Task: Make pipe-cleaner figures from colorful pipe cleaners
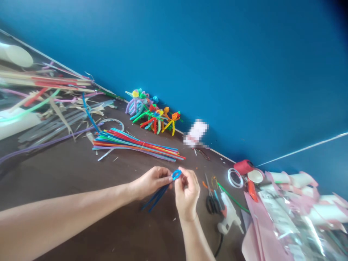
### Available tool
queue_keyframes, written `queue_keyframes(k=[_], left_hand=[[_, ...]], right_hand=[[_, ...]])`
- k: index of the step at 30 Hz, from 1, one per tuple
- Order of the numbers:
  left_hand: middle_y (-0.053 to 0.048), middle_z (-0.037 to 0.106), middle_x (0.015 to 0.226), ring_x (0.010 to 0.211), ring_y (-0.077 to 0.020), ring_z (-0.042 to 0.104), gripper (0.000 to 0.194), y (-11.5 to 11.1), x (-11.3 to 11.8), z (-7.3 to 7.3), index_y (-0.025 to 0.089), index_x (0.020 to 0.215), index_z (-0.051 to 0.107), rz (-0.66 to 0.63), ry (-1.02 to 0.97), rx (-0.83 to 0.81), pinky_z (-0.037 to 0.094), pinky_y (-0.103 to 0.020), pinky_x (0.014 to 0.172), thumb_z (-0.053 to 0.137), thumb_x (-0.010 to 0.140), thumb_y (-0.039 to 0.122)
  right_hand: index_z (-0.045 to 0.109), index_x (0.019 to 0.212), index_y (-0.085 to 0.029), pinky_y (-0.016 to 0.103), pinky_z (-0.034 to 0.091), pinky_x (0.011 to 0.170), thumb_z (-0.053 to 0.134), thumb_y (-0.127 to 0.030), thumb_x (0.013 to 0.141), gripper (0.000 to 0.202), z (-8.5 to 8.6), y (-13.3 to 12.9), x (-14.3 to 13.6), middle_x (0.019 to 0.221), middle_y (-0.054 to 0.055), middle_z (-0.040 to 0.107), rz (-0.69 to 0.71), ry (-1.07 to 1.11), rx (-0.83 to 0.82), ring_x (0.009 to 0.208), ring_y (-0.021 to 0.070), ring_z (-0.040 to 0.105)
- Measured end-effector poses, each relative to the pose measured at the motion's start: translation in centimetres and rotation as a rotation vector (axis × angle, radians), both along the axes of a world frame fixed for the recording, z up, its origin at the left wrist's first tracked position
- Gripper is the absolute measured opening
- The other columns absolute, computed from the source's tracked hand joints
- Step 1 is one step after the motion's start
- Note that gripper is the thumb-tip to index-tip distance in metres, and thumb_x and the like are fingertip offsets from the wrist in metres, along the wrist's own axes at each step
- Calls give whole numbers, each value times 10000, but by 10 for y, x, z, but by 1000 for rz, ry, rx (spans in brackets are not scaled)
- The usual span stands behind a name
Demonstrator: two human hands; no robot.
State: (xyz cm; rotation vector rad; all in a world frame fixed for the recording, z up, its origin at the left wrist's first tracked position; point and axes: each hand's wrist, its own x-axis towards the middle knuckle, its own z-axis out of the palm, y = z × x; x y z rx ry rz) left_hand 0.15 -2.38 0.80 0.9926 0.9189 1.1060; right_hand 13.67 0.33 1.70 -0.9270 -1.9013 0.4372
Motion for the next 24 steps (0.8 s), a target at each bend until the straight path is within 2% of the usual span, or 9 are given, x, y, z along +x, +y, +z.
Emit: queue_keyframes(k=[11, 21, 24], left_hand=[[19, 545, 592, 520, -94, 504, 253, 1, 2, -4, 126, 710, 504, 24, -159, -78, 401, -226, 550, 583, 671, 362], [19, 549, 597, 536, -108, 511, 248, 2, 2, -8, 130, 721, 517, 44, -44, -67, 398, -221, 540, 558, 677, 370], [11, 558, 614, 540, -112, 508, 232, 3, 0, -8, 134, 718, 523, 25, 64, -35, 391, -216, 525, 530, 694, 365]], right_hand=[[576, 859, -160, 254, 453, 597, 483, -146, 765, 133, -2, 3, -4, 743, 45, 565, -70, -79, 29, 644, 131, 539], [584, 807, -151, 256, 460, 642, 486, -133, 756, 111, -1, 7, -5, 725, 50, 588, -90, -129, 41, 685, 142, 565], [580, 796, -153, 261, 460, 649, 478, -136, 755, 111, -1, 8, -4, 719, 50, 592, -83, -138, 18, 689, 146, 569]])
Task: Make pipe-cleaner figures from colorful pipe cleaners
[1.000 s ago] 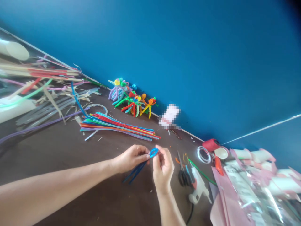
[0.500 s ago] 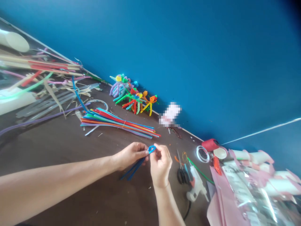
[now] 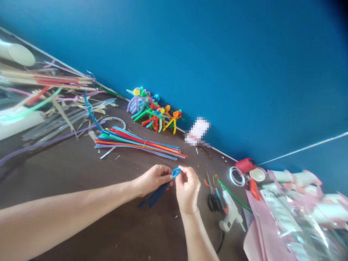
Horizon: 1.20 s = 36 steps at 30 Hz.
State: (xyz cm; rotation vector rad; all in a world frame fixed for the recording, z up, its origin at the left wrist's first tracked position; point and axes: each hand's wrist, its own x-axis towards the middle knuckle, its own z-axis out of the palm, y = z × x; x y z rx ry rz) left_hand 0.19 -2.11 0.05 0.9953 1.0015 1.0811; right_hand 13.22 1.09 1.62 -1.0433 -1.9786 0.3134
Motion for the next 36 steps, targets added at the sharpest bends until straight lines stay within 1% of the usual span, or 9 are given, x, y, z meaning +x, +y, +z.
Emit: queue_keyframes(k=[4, 7, 13, 19, 24, 27, 30, 32, 36], left_hand=[[4, 553, 598, 555, -109, 481, 228, 0, -3, 2, 127, 655, 553, -24, 240, 144, 367, -200, 534, 492, 722, 336], [4, 550, 601, 554, -104, 463, 236, 0, -4, 2, 124, 646, 558, -18, 298, 188, 353, -198, 536, 481, 734, 329], [-6, 546, 604, 539, -100, 440, 298, 1, -1, -2, 108, 670, 564, -33, 203, 146, 339, -197, 516, 485, 738, 387], [11, 509, 564, 507, -81, 392, 338, 0, 2, -2, 104, 656, 558, -23, 131, 96, 304, -193, 487, 532, 703, 437], [4, 527, 561, 496, -78, 402, 342, 2, 3, -2, 109, 638, 545, 14, 66, 74, 299, -193, 485, 567, 674, 449], [-16, 557, 595, 515, -84, 445, 321, 5, 2, -3, 114, 654, 529, 77, -11, 20, 324, -194, 501, 581, 672, 430], [-24, 575, 605, 548, -92, 484, 301, 9, -2, -2, 117, 673, 524, 148, -57, -48, 351, -196, 530, 617, 647, 403], [-20, 575, 597, 556, -96, 495, 310, 10, -3, -2, 118, 674, 529, 166, -67, -65, 364, -200, 541, 635, 626, 405], [-1, 559, 588, 527, -83, 476, 326, 10, -3, -2, 114, 675, 549, 139, -62, -47, 354, -196, 520, 640, 616, 422]], right_hand=[[577, 782, -158, 258, 461, 649, 474, -143, 751, 108, 0, -1, 1, 722, 44, 596, 10, 20, -43, 694, 146, 576], [572, 804, -162, 249, 465, 630, 473, -145, 746, 116, -2, -2, 2, 739, 39, 607, 8, 63, -101, 676, 139, 579], [570, 777, -168, 241, 461, 567, 475, -147, 722, 111, -4, -3, 2, 658, 18, 603, -12, 92, -124, 565, 128, 564], [567, 742, -173, 242, 457, 556, 472, -142, 720, 102, -1, -3, 2, 631, 15, 586, -12, 92, -121, 560, 134, 564], [550, 850, -166, 200, 432, 419, 460, -195, 759, 131, -2, -5, -2, 612, -10, 568, 81, 318, -347, 408, 91, 519], [530, 934, -162, 195, 434, 417, 483, -229, 757, 196, -4, -3, -4, 670, -3, 571, 116, 472, -421, 445, 93, 537], [555, 792, -155, 201, 438, 448, 518, -244, 736, 112, -5, -1, -4, 636, 2, 581, 97, 509, -424, 500, 111, 552], [559, 712, -153, 213, 442, 474, 513, -245, 740, 106, -5, -1, -3, 596, 6, 592, 132, 505, -451, 515, 123, 560], [575, 713, -150, 221, 437, 496, 526, -243, 732, 106, -5, -3, -4, 595, 8, 597, 178, 490, -493, 528, 128, 559]])
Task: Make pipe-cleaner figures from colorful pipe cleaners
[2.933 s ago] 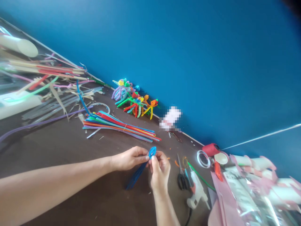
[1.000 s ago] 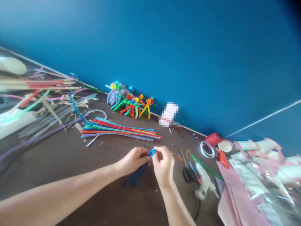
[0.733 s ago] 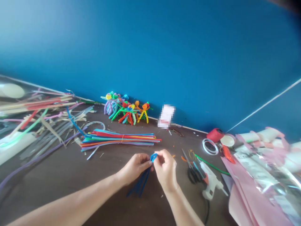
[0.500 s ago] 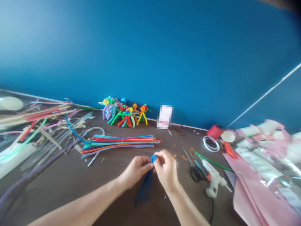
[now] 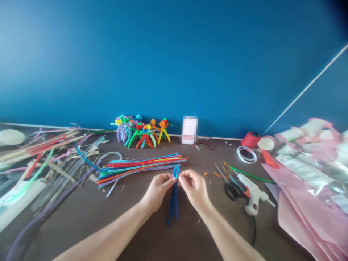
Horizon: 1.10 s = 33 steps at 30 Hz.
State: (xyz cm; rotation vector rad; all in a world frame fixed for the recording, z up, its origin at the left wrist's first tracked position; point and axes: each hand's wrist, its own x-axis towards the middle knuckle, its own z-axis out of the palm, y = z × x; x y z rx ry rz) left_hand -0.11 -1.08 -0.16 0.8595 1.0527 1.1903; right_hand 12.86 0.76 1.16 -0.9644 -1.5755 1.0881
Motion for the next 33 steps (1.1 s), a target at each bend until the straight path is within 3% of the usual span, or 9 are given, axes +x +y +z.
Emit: queue_keyframes(k=[10, 16, 20, 27, 33], left_hand=[[11, 572, 555, 504, -66, 438, 239, -2, -1, -6, 112, 657, 588, -38, 44, 58, 323, -184, 506, 655, 631, 340], [-14, 585, 605, 561, -88, 492, 192, -3, -1, 1, 115, 638, 572, -85, -138, 20, 354, -196, 543, 632, 668, 295], [-6, 557, 597, 554, -84, 481, 185, -2, -3, 3, 114, 636, 572, -124, -233, -6, 372, -208, 552, 625, 678, 287], [31, 519, 534, 505, -59, 430, 185, 0, -4, -6, 124, 610, 584, -46, -87, 0, 332, -179, 514, 667, 628, 288], [28, 527, 520, 496, -64, 429, 209, -1, -5, -4, 117, 617, 601, -42, 3, 58, 332, -185, 511, 686, 594, 307]], right_hand=[[524, 635, -159, 204, 403, 468, 522, -224, 724, 110, 4, -1, 0, 513, -31, 534, 1, -24, -57, 463, 100, 506], [488, 769, -173, 213, 438, 477, 533, -225, 726, 81, 0, -1, -1, 600, -37, 515, 57, 159, -138, 499, 100, 537], [488, 768, -171, 220, 442, 490, 537, -250, 739, 97, -1, -2, -2, 572, -35, 513, 126, 144, -154, 493, 100, 529], [492, 695, -166, 192, 361, 453, 557, -250, 707, 107, -2, -1, -2, 544, -47, 461, 81, 50, -143, 474, 79, 445], [483, 677, -164, 188, 344, 449, 553, -241, 704, 107, -1, -2, -2, 542, -47, 454, 81, 39, -156, 473, 74, 418]])
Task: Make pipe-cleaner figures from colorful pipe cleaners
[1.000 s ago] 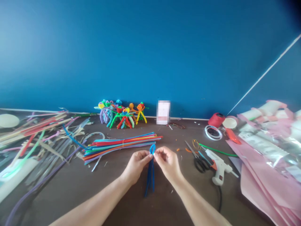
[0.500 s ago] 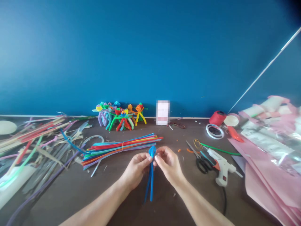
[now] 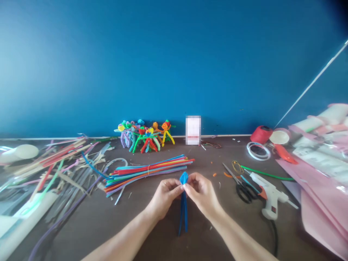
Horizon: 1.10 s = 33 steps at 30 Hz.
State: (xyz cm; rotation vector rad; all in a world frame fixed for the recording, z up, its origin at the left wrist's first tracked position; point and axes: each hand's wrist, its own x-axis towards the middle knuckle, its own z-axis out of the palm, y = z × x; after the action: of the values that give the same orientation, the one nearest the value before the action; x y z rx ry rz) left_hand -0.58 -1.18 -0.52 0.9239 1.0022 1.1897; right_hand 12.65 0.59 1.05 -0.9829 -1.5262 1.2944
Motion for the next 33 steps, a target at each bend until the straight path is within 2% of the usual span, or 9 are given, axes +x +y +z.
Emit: queue_keyframes(k=[5, 9, 14, 21, 27, 30, 33], left_hand=[[23, 528, 502, 478, -62, 420, 216, -1, 1, 1, 111, 603, 598, -21, 19, 21, 319, -183, 492, 675, 611, 313], [-3, 576, 534, 498, -78, 482, 186, -2, 1, 0, 114, 610, 591, -89, -93, -36, 349, -190, 500, 638, 665, 285], [-14, 594, 537, 515, -106, 542, 149, -1, -2, 1, 117, 612, 614, -148, -191, -104, 394, -210, 509, 647, 659, 254], [-33, 618, 551, 508, -103, 556, 127, 0, -11, -5, 109, 630, 648, -260, -190, -100, 388, -188, 488, 674, 632, 233], [-36, 628, 561, 523, -128, 576, 145, 0, -12, -6, 121, 625, 646, -304, -272, -91, 409, -212, 510, 702, 593, 251], [-15, 614, 569, 548, -118, 567, 114, -1, -10, -2, 133, 645, 646, -264, -312, -74, 420, -224, 556, 695, 604, 229], [0, 612, 636, 599, -103, 555, 56, 0, -8, 2, 155, 676, 648, -129, -338, -38, 423, -238, 633, 659, 649, 203]], right_hand=[[483, 654, -161, 184, 353, 438, 569, -239, 699, 124, 2, -1, 0, 527, -47, 458, -18, -17, -5, 462, 73, 431], [474, 665, -167, 185, 371, 416, 564, -259, 709, 136, 1, -1, 0, 508, -56, 451, 20, 38, -50, 434, 76, 451], [472, 660, -164, 187, 391, 419, 566, -256, 716, 143, 1, -2, 1, 519, -51, 471, 44, 80, -56, 433, 76, 471], [480, 636, -161, 206, 414, 442, 609, -280, 687, 183, 10, -3, 1, 517, -50, 487, 195, 225, -175, 435, 81, 487], [492, 640, -158, 188, 380, 428, 642, -315, 658, 218, 15, -7, -1, 539, -51, 488, 232, 264, -246, 439, 65, 461], [501, 687, -162, 163, 304, 390, 622, -330, 680, 207, 12, -7, -1, 537, -60, 469, 228, 256, -269, 425, 48, 419], [498, 750, -177, 160, 275, 392, 579, -341, 718, 186, 7, -5, 0, 559, -64, 462, 149, 254, -253, 431, 42, 380]])
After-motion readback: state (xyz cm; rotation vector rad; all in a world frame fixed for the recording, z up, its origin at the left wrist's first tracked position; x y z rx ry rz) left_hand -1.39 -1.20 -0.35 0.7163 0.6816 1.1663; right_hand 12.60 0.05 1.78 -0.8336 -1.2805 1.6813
